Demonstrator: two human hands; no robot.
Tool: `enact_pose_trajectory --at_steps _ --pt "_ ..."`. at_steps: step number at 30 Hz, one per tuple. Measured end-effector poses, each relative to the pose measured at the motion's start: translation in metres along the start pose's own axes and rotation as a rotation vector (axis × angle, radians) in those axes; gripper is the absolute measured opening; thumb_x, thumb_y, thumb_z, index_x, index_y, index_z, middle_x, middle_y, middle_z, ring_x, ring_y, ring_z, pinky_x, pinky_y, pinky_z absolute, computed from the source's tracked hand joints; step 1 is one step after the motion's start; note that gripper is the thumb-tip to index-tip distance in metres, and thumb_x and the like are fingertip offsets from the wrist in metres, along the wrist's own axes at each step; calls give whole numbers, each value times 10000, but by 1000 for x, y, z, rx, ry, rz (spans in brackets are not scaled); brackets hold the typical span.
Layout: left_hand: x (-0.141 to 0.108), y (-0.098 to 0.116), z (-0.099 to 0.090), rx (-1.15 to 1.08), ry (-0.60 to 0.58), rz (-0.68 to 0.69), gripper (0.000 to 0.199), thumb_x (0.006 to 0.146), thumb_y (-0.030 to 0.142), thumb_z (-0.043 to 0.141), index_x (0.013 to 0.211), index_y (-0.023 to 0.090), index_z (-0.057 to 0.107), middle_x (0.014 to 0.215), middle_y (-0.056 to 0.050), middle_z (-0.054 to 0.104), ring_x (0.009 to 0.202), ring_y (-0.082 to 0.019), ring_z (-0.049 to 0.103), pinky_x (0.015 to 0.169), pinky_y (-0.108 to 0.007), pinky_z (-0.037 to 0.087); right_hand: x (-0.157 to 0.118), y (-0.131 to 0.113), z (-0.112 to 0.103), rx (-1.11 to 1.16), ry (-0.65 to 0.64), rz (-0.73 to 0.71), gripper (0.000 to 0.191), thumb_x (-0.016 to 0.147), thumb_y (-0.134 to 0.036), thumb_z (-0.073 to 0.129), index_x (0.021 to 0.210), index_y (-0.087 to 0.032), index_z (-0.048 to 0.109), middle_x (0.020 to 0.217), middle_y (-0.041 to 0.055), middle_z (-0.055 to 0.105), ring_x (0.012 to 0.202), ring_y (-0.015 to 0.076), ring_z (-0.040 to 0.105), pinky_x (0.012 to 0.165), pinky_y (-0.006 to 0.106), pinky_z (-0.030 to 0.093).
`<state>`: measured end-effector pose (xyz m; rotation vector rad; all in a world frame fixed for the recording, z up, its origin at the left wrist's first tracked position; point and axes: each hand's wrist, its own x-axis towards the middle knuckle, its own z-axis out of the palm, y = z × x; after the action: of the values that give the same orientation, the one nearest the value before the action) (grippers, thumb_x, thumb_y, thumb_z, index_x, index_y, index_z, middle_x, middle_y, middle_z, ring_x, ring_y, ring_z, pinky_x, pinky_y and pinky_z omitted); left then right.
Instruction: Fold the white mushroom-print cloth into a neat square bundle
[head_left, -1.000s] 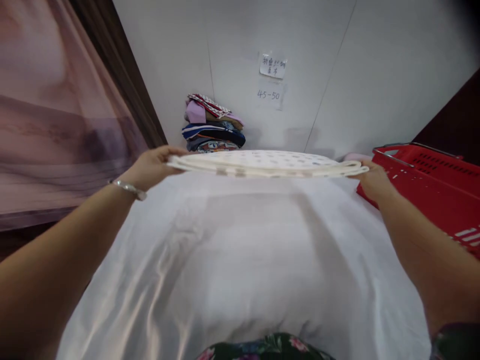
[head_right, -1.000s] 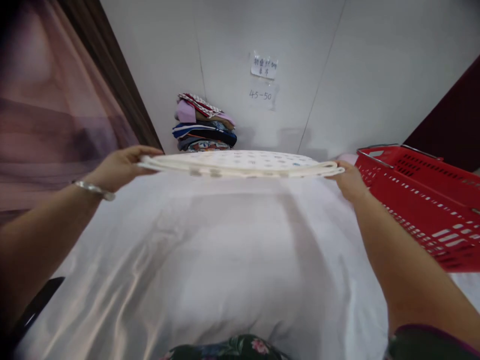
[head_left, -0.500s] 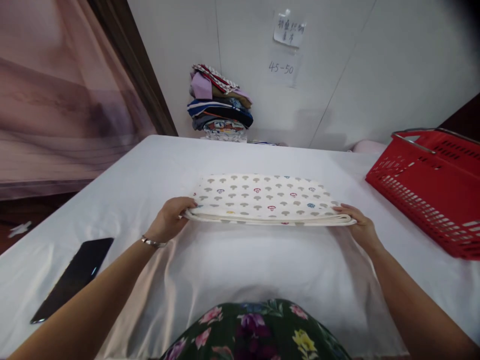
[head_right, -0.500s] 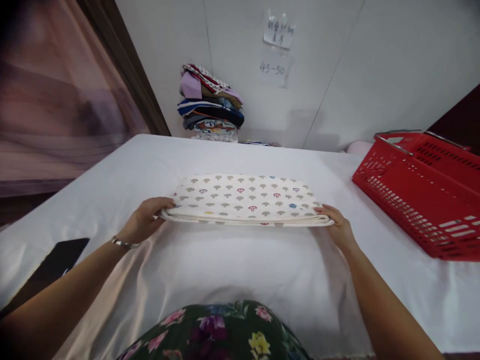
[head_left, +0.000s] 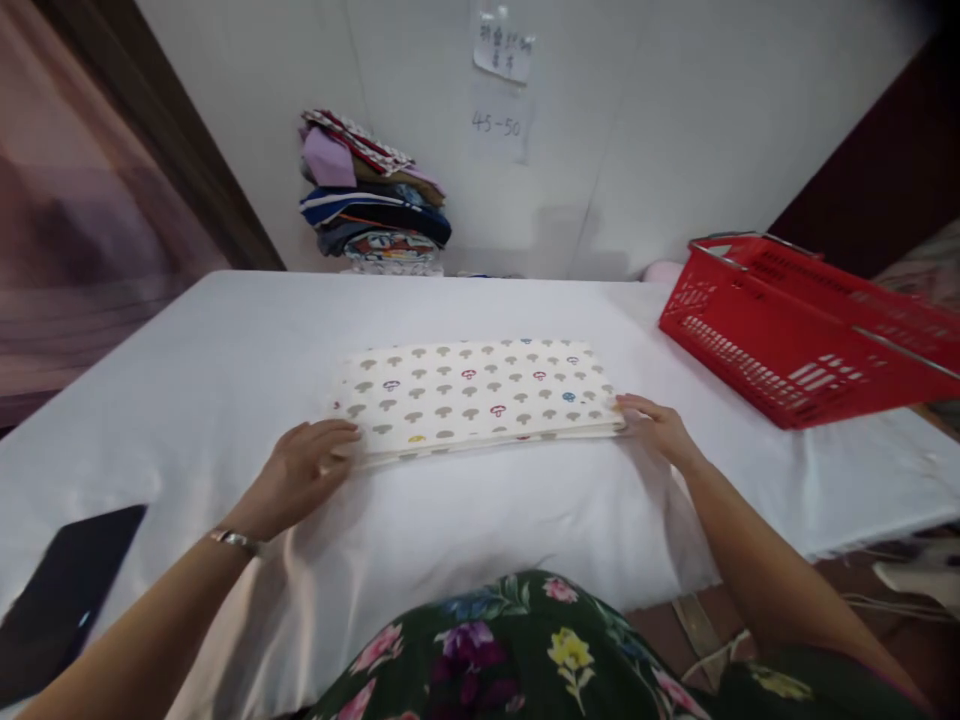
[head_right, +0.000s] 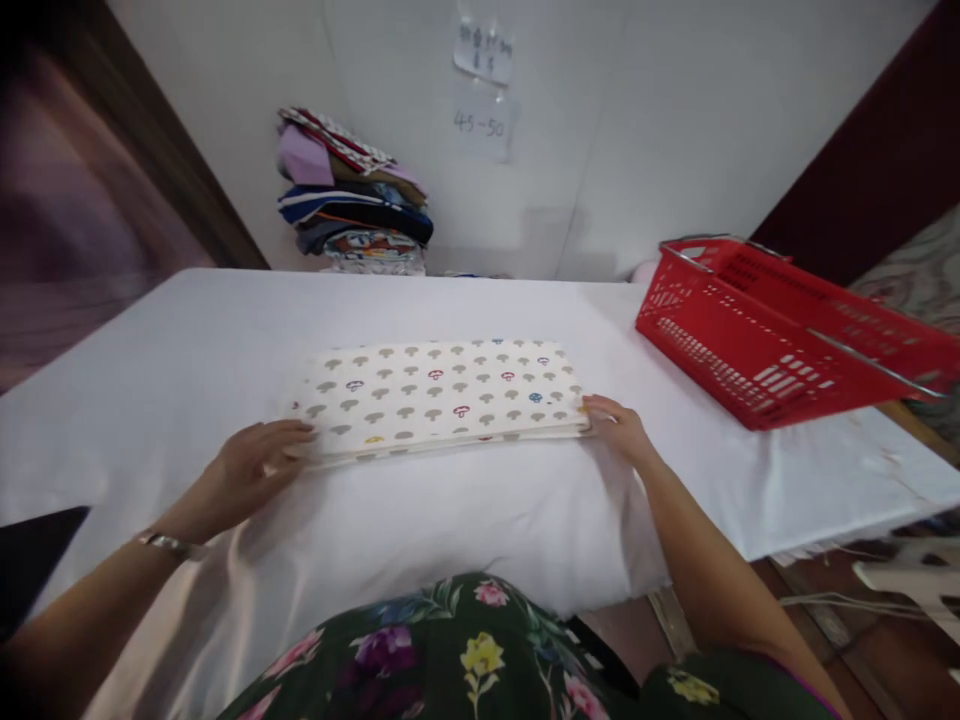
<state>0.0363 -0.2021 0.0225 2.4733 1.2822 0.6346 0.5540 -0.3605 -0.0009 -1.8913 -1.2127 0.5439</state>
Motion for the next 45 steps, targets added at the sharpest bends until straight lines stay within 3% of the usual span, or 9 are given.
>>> enact_pose_trajectory --at_steps 4,10,15,21,34,36,39,42,45 --pt "13 28 26 38 18 197 231 794 396 488 873 246 645 943 -48 679 948 -231 597 910 -378 409 -2 -3 5 -109 146 147 324 767 -393 478 928 -179 660 920 42 687 864 189 605 760 279 463" --pt "30 44 55 136 -81 305 272 817 380 469 952 222 644 1028 -87 651 1018 -249 559 922 -396 401 7 -3 9 -207 51 237 322 757 -488 535 734 -185 639 576 6 615 545 134 538 507 221 389" --pt "28 39 56 121 -65 280 282 798 390 481 967 227 638 1045 -91 643 1033 -252 554 934 -403 410 19 -8 14 -230 23 292 301 672 -379 678 899 -186 632 558 -28 587 500 110 516 491 207 362" --pt "15 22 55 159 -7 258 292 821 382 473 1018 229 625 1089 -86 628 1038 -247 551 944 -402 405 16 -14 7 -158 35 293 335 751 -212 552 1085 -195 548 552 -62 551 443 78 471 442 182 348" --pt "8 15 52 175 33 256 342 863 380 407 998 205 668 1080 -106 620 1011 -248 558 931 -398 415 13 -5 11 -362 24 324 183 734 -314 576 830 -168 630 499 -14 553 494 130 525 482 223 361" --pt "5 15 52 187 42 254 332 862 369 425 1009 192 664 1082 -111 616 1018 -248 550 928 -393 413 11 -7 9 -417 45 298 188 728 -349 587 752 -168 628 570 26 594 583 157 557 529 240 376" --pt "4 25 56 206 62 277 297 849 343 467 1047 208 642 1098 -98 610 1031 -246 541 914 -397 415 4 -17 11 -483 134 193 198 753 -341 556 840 -176 621 820 73 644 769 194 575 647 274 405" --pt "10 45 65 193 70 350 263 847 294 481 1051 222 632 1082 -84 618 1033 -237 540 905 -403 413 -5 -33 27 -476 138 -183 175 805 -283 489 897 -201 613 955 64 629 892 200 553 739 299 415" --pt "20 66 79 170 52 412 240 848 261 495 1039 213 633 1051 -84 623 1014 -228 540 876 -388 425 -12 -48 52 -438 -65 -544 170 819 -287 514 914 -216 636 965 56 639 950 209 535 808 320 418"
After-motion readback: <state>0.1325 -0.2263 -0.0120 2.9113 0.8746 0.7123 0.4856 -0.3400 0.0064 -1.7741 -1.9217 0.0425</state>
